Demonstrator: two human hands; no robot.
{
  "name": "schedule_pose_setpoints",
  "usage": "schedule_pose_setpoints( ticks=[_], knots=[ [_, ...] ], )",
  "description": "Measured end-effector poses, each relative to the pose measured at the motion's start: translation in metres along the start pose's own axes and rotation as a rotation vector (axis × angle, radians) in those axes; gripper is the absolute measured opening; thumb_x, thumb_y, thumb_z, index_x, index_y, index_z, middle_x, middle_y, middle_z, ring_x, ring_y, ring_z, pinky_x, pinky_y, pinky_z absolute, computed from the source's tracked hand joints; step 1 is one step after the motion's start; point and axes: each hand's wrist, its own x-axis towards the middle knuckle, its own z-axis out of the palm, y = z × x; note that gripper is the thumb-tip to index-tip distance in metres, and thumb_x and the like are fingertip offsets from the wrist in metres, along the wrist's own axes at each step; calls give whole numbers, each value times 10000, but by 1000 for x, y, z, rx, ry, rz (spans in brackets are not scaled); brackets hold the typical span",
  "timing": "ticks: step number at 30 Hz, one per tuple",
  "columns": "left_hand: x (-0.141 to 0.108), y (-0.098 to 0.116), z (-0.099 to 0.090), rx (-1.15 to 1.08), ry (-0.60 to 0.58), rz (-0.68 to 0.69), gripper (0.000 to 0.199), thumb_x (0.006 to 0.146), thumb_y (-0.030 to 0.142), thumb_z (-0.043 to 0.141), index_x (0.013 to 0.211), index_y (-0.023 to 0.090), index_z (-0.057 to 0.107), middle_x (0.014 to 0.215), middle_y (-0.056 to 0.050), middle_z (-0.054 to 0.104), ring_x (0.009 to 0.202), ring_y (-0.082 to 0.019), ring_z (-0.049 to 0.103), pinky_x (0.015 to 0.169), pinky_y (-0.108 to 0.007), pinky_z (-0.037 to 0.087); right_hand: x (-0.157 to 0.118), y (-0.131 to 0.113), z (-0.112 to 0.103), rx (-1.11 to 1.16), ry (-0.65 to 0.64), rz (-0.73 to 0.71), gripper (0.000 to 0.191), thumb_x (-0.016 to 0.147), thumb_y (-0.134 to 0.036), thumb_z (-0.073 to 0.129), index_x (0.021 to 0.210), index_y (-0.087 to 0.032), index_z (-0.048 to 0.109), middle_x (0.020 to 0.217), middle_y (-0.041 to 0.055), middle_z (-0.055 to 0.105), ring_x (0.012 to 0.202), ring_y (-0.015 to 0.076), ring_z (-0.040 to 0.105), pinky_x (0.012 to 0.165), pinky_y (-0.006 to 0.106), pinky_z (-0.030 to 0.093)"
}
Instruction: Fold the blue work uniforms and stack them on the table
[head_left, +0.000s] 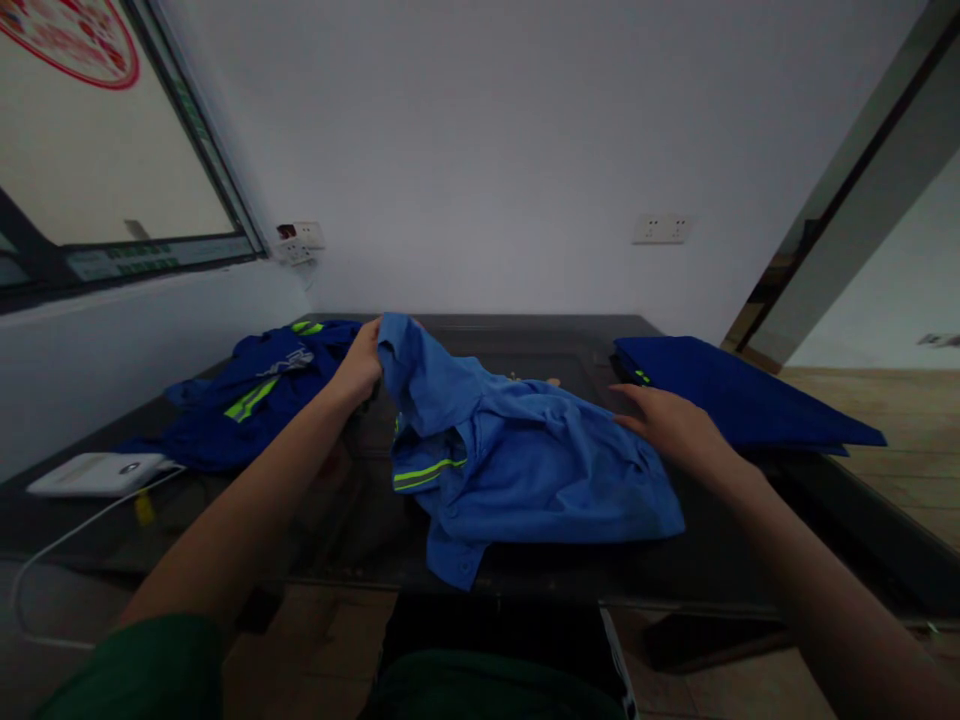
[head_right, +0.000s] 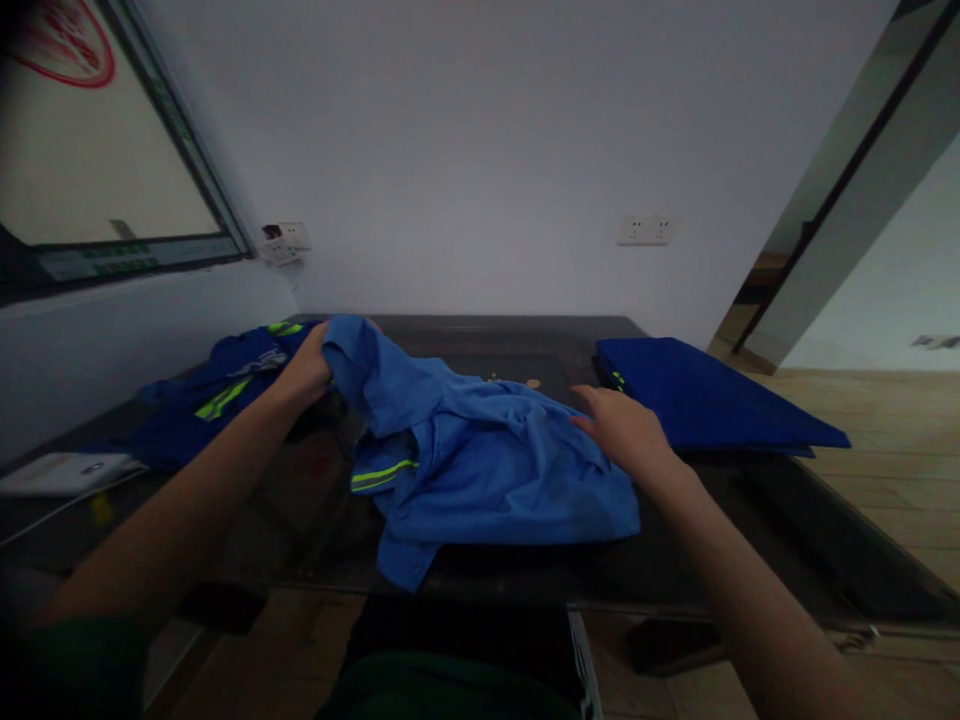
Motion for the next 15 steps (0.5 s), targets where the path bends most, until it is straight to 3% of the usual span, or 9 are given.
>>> schedule_pose_setpoints(
  ticks=[3,5,7,9,11,13,15],
  knots=[
    [20,32,41,-118,-138,9,205,787,324,605,848,134,654,754,-29,662,716,-164,623,672,-278,514,16,-64,1,370,90,-323,787,752,-349,707,1453,-249,364,1352,107,550,1183,285,551,958,433,469],
    [29,53,70,-128,-245,37,259,843,352,559,950,136,653,802,-41,668,745,-177,635,686,-291,523,31,-100,6,549,177,-386,904,694,-365,751,1473,-226,313,1393,120,506,1195,293,536,943,432,474],
    [34,68,95,-84,-343,121,324,899,389,500,1054,139,636,897,-59,669,845,-197,641,756,-311,526,48,-119,11,707,289,-350,748,714,-364,717,1384,-179,443,1302,126,580,1126,290,575,904,414,487],
    [33,72,109,-9,-385,248,373,926,416,472,1176,162,585,1060,-79,643,1000,-213,612,858,-334,505,64,-120,14,851,363,-259,443,778,-367,626,1158,-140,615,1083,102,688,989,268,625,841,381,501],
    [25,64,108,84,-345,363,432,919,432,496,1284,200,505,1246,-101,560,1137,-224,542,934,-361,473,75,-106,16,965,359,-146,306,805,-388,567,918,-126,675,851,70,711,824,238,641,746,348,515],
    [8,46,94,179,-260,399,483,907,440,518,1329,216,453,1348,-126,470,1200,-235,488,949,-382,466,80,-83,16,1058,313,-24,303,774,-418,583,810,-129,666,718,46,683,691,209,622,638,319,515],
    [-17,23,72,261,-265,356,485,905,445,518,1319,200,459,1334,-143,463,1187,-244,493,926,-392,481,79,-60,16,1154,280,89,294,728,-423,614,800,-142,656,674,32,665,633,190,609,571,296,506]
  ],
)
